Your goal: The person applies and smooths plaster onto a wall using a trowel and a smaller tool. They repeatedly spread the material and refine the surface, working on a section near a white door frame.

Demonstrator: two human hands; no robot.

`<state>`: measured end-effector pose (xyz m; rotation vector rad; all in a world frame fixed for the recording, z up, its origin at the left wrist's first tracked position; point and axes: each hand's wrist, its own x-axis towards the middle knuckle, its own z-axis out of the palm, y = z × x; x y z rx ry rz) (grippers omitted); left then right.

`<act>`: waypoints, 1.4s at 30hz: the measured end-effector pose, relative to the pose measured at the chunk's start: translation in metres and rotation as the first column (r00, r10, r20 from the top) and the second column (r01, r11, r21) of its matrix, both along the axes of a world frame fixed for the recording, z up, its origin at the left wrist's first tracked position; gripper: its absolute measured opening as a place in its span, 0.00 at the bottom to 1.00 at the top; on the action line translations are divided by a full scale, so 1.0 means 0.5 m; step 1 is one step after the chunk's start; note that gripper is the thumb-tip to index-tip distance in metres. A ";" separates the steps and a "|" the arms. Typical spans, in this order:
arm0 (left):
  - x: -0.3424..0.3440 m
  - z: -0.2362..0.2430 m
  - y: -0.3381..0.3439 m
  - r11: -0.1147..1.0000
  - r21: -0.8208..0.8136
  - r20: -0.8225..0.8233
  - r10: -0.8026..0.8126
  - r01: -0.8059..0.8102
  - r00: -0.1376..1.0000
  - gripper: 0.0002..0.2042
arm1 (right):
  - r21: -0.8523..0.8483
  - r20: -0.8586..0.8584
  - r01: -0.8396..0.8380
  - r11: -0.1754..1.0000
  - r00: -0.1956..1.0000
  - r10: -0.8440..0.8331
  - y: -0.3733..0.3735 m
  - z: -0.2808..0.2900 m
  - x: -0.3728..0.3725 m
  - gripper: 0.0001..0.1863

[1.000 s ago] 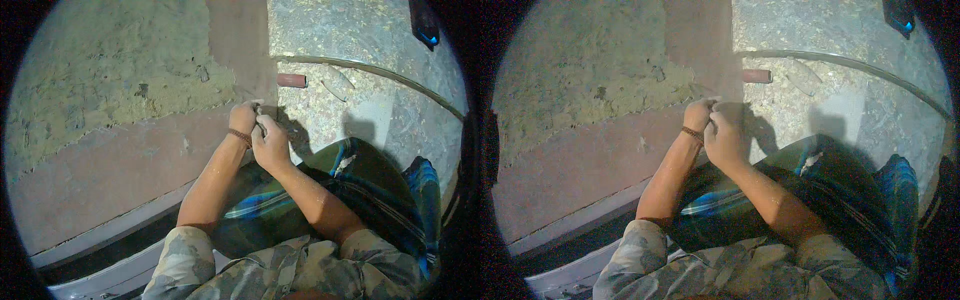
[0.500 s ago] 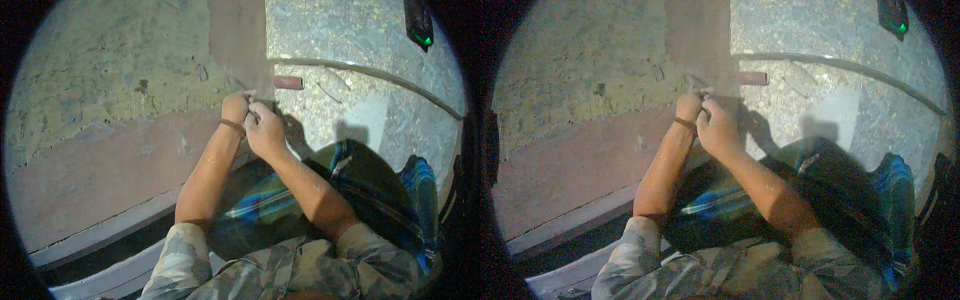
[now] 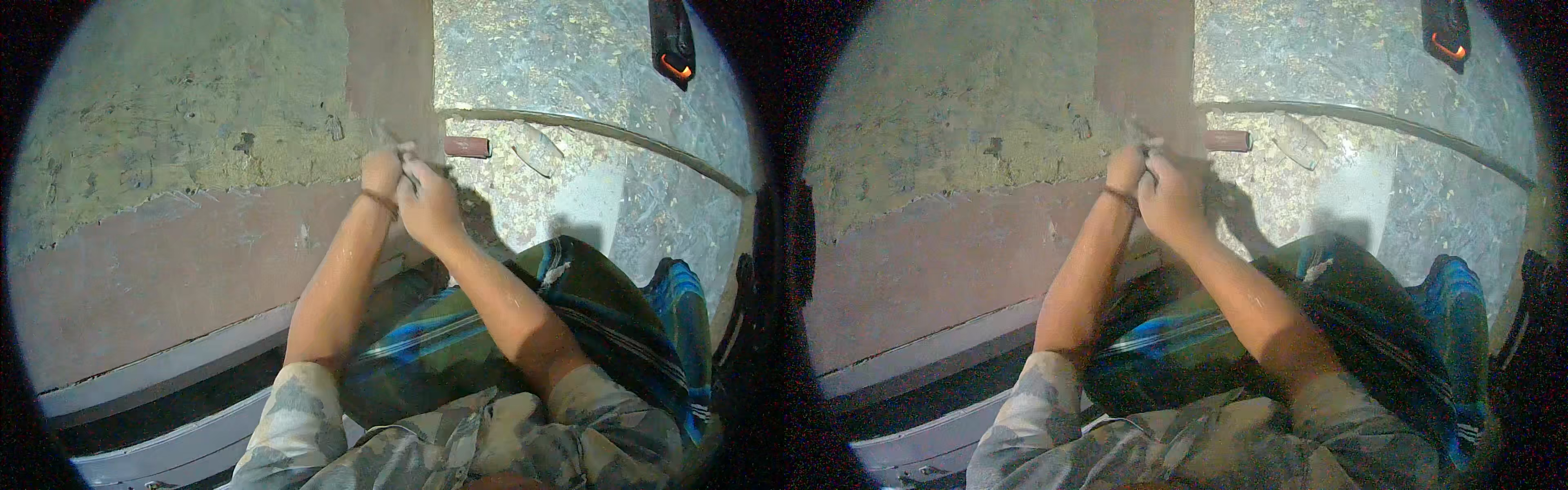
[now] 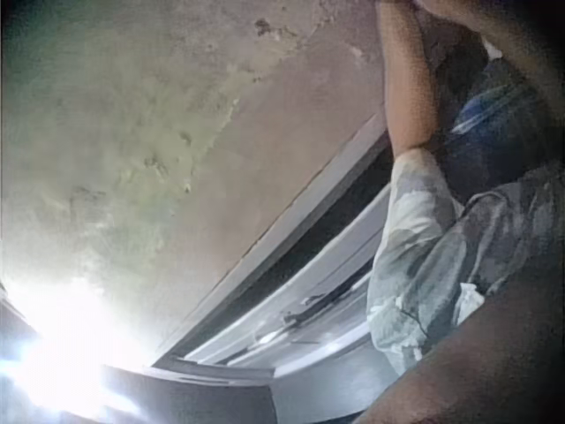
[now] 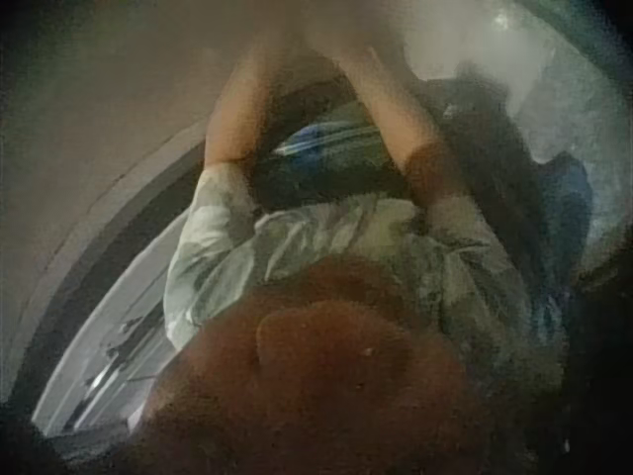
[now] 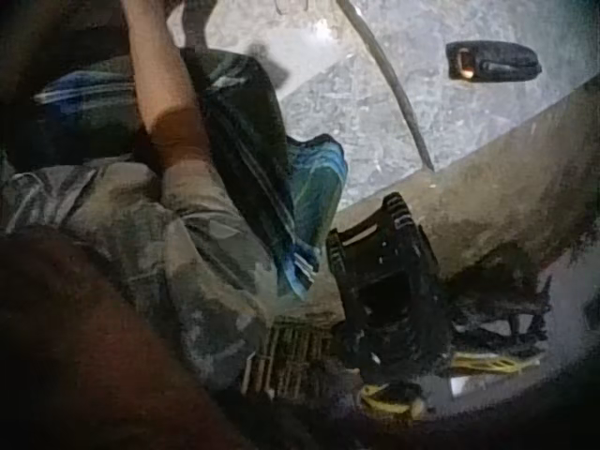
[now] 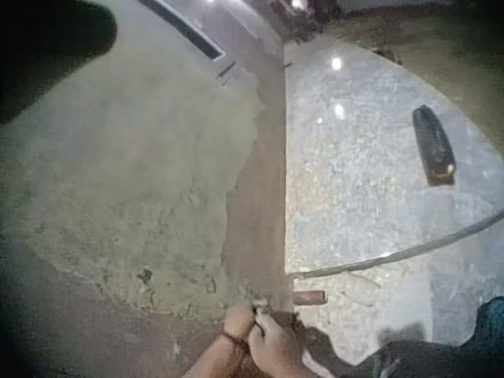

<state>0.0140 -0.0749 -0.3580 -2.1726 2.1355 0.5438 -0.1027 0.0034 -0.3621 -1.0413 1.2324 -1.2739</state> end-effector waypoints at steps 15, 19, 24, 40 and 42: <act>-0.075 0.044 0.042 0.978 -0.058 -0.182 0.185 -0.199 0.966 0.16 | 0.011 -0.078 -0.033 0.999 0.996 0.034 0.025 -0.031 -0.029 0.13; -0.059 0.026 0.040 0.880 0.068 -0.553 0.426 -0.470 0.716 0.17 | -0.174 -0.061 0.048 0.984 0.996 -0.060 0.023 -0.011 -0.043 0.12; -0.046 0.014 0.007 0.910 -0.021 -0.578 0.327 -0.415 0.747 0.16 | -0.184 -0.060 0.128 0.975 0.988 -0.141 -0.002 0.019 -0.044 0.13; -0.167 0.480 0.074 0.758 -0.594 -0.684 -0.299 -0.270 0.665 0.17 | -0.233 -0.192 0.215 0.949 0.946 -0.261 -0.194 0.151 -0.297 0.16; -0.170 0.625 0.148 0.432 -0.878 -0.393 -0.408 -0.205 0.824 0.20 | -0.198 -0.258 0.124 0.972 0.950 -0.174 -0.232 0.210 -0.332 0.16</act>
